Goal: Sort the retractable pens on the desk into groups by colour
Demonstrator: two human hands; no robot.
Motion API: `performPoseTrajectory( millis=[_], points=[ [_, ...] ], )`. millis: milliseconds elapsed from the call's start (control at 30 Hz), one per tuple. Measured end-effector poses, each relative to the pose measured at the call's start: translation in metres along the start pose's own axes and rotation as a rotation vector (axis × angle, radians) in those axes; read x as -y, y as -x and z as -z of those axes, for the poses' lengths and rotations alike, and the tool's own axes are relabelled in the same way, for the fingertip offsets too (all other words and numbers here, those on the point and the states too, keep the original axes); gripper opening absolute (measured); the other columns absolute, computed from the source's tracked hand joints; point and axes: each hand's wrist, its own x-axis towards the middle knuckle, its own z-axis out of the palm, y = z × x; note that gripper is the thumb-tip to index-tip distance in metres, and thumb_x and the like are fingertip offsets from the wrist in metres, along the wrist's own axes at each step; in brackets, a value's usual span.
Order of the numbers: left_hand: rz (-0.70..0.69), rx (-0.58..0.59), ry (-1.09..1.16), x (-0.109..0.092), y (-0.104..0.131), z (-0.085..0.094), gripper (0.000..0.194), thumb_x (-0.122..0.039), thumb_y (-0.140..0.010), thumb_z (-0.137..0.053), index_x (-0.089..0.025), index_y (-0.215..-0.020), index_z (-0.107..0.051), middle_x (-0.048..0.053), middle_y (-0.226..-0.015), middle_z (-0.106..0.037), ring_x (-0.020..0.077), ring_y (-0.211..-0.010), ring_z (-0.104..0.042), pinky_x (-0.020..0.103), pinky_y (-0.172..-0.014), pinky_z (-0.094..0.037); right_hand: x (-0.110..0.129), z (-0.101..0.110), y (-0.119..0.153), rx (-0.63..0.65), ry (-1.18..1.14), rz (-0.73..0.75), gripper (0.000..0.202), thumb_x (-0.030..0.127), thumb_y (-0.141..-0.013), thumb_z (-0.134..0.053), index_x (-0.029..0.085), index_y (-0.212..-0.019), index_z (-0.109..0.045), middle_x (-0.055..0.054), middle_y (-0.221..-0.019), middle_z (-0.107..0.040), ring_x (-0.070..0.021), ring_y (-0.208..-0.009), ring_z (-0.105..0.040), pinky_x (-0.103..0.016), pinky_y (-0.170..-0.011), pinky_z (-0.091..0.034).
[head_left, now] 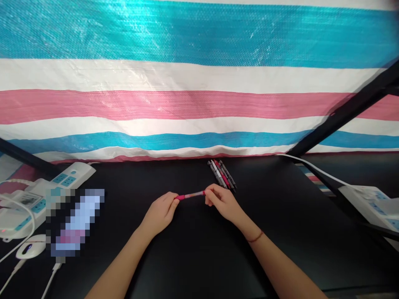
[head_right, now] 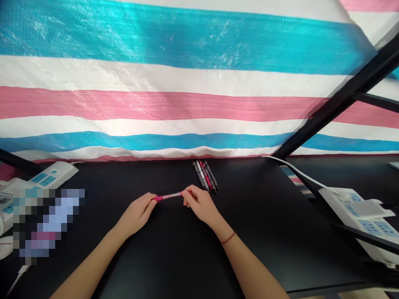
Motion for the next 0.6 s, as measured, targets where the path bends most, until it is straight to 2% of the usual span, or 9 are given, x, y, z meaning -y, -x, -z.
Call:
performPoseTrajectory(
  millis=[67,200,267,400,533,600],
  points=[
    [0.0,0.008,0.001,0.0002,0.0,-0.0006,0.03,-0.029,-0.096,-0.032,-0.019,-0.092,-0.06,0.004,-0.081,-0.065,0.0169,-0.073,-0.064,0.026,-0.063,-0.05,-0.0016,0.0002,-0.0003,-0.004,0.002,0.026,0.023,0.042,-0.088,-0.049,0.02,-0.086,-0.056,-0.001,-0.069,-0.061,-0.0149,-0.063,-0.058,-0.03,-0.062,-0.049],
    [0.003,0.012,0.023,0.0,-0.0001,-0.0004,0.029,-0.029,-0.096,-0.033,-0.019,-0.092,-0.06,0.003,-0.081,-0.065,0.0166,-0.073,-0.064,0.026,-0.064,-0.05,-0.0021,-0.0005,0.0001,-0.031,-0.016,0.06,0.025,0.04,-0.086,-0.053,0.022,-0.103,-0.054,-0.005,-0.09,-0.063,-0.016,-0.075,-0.061,-0.031,-0.067,-0.051],
    [0.01,0.013,0.029,-0.0005,-0.0003,0.0005,0.029,-0.029,-0.096,-0.033,-0.019,-0.091,-0.06,0.003,-0.081,-0.065,0.0168,-0.073,-0.064,0.027,-0.063,-0.05,-0.0016,-0.0005,-0.0001,-0.033,-0.026,0.019,0.025,0.041,-0.086,-0.053,0.021,-0.101,-0.054,-0.004,-0.085,-0.063,-0.0148,-0.069,-0.06,-0.03,-0.063,-0.05],
    [0.018,0.039,0.041,-0.0017,-0.0006,0.0027,0.032,-0.03,-0.096,-0.033,-0.019,-0.089,-0.062,0.004,-0.081,-0.066,0.0176,-0.074,-0.064,0.028,-0.065,-0.05,0.0002,0.0013,-0.0003,-0.004,-0.008,0.0,0.024,0.042,-0.089,-0.049,0.02,-0.082,-0.056,0.0,-0.065,-0.059,-0.0138,-0.059,-0.057,-0.03,-0.061,-0.049],
    [0.028,0.043,0.071,-0.002,-0.0011,0.0039,0.033,-0.031,-0.096,-0.033,-0.019,-0.088,-0.063,0.004,-0.081,-0.068,0.0179,-0.076,-0.064,0.028,-0.067,-0.051,0.0012,0.0018,0.0012,-0.016,-0.029,0.081,0.021,0.04,-0.086,-0.053,0.021,-0.094,-0.057,-0.003,-0.08,-0.062,-0.0159,-0.072,-0.061,-0.031,-0.068,-0.051],
    [0.036,0.043,0.087,-0.002,-0.0013,0.0043,0.033,-0.031,-0.096,-0.033,-0.019,-0.089,-0.063,0.004,-0.082,-0.068,0.0178,-0.076,-0.065,0.028,-0.067,-0.051,0.0005,0.0008,0.0014,-0.023,-0.038,0.075,0.023,0.039,-0.085,-0.054,0.021,-0.099,-0.056,-0.004,-0.088,-0.063,-0.0159,-0.074,-0.061,-0.031,-0.068,-0.051]
  ],
)
